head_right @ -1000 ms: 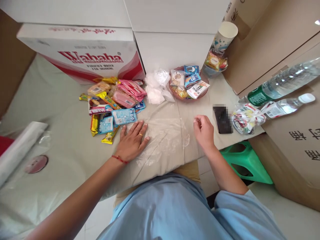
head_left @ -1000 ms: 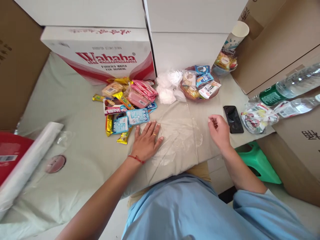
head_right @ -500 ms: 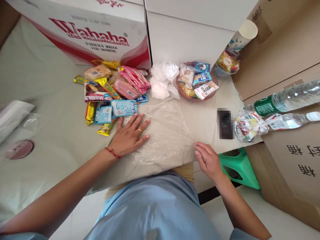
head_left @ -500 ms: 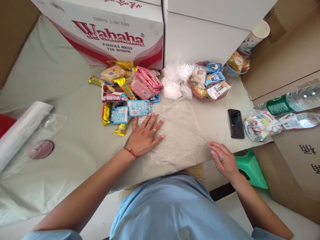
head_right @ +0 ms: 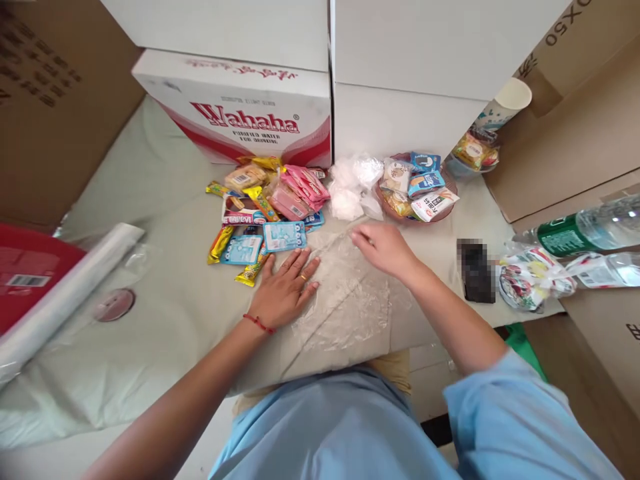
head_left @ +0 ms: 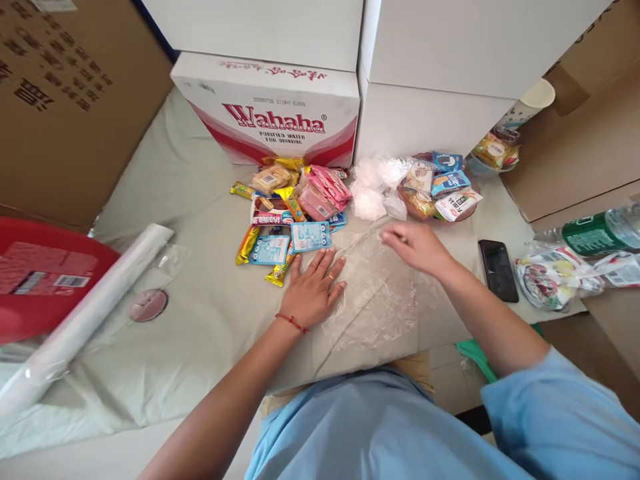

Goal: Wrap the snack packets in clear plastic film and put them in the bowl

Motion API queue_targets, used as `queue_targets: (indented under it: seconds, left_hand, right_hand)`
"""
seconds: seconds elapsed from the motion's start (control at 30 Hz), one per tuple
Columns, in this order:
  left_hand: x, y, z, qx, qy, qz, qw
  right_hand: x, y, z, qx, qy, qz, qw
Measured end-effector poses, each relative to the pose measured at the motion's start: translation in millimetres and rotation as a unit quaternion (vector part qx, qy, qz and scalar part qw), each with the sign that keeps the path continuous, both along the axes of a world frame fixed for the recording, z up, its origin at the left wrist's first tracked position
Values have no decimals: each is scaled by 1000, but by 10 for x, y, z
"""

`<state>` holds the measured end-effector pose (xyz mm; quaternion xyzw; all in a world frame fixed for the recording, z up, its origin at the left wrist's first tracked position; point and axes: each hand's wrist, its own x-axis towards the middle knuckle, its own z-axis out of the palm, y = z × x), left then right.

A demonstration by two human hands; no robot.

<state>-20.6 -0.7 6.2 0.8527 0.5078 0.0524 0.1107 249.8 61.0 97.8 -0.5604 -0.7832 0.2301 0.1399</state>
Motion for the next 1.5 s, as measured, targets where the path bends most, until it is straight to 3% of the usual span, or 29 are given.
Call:
queue_targets:
  seconds: [0.1, 0.17, 0.23, 0.33, 0.47, 0.63, 1.0, 1.1, 1.23, 1.3, 1.4, 1.5]
  left_hand:
    - [-5, 0, 6, -1, -1, -1, 1000]
    - [-13, -1, -4, 4, -3, -4, 1000]
    - [-22, 1, -21, 10, -9, -6, 1000]
    - [-30, 4, -46, 15, -21, -6, 1000]
    - [-33, 6, -54, 18, -36, -8, 999]
    - [-29, 5, -41, 22, -33, -5, 999]
    - [-22, -1, -57, 35, -14, -1, 999]
    - [-22, -2, -46, 37, -13, 0, 999]
    - [-20, -3, -37, 32, -15, -4, 999]
    - [-14, 1, -42, 26, -23, -1, 999]
    - [-3, 13, -61, 21, -43, 1, 999]
    - [2, 23, -81, 15, -63, -3, 998]
  right_hand:
    - [-569, 802, -14, 57, -18, -61, 996]
    - [-866, 1231, -62, 41, -46, -106, 992]
    - [-1035, 1504, -116, 0, -66, -101, 993]
    - [-1059, 1614, -198, -57, -46, -66, 995]
    - [-943, 1493, -302, -67, 47, -56, 995]
    - [-992, 1497, -379, -75, 12, -49, 996]
    - [-884, 1467, -405, -119, 100, -5, 988]
    - [-822, 1406, -333, -82, 76, -29, 993]
    - [-548, 1178, -47, -9, 103, -40, 994]
    - [-328, 950, 135, 7, 115, -1, 993]
    - [-45, 499, 332, -29, 52, 124, 990]
    - [34, 39, 320, -80, -58, 254, 962]
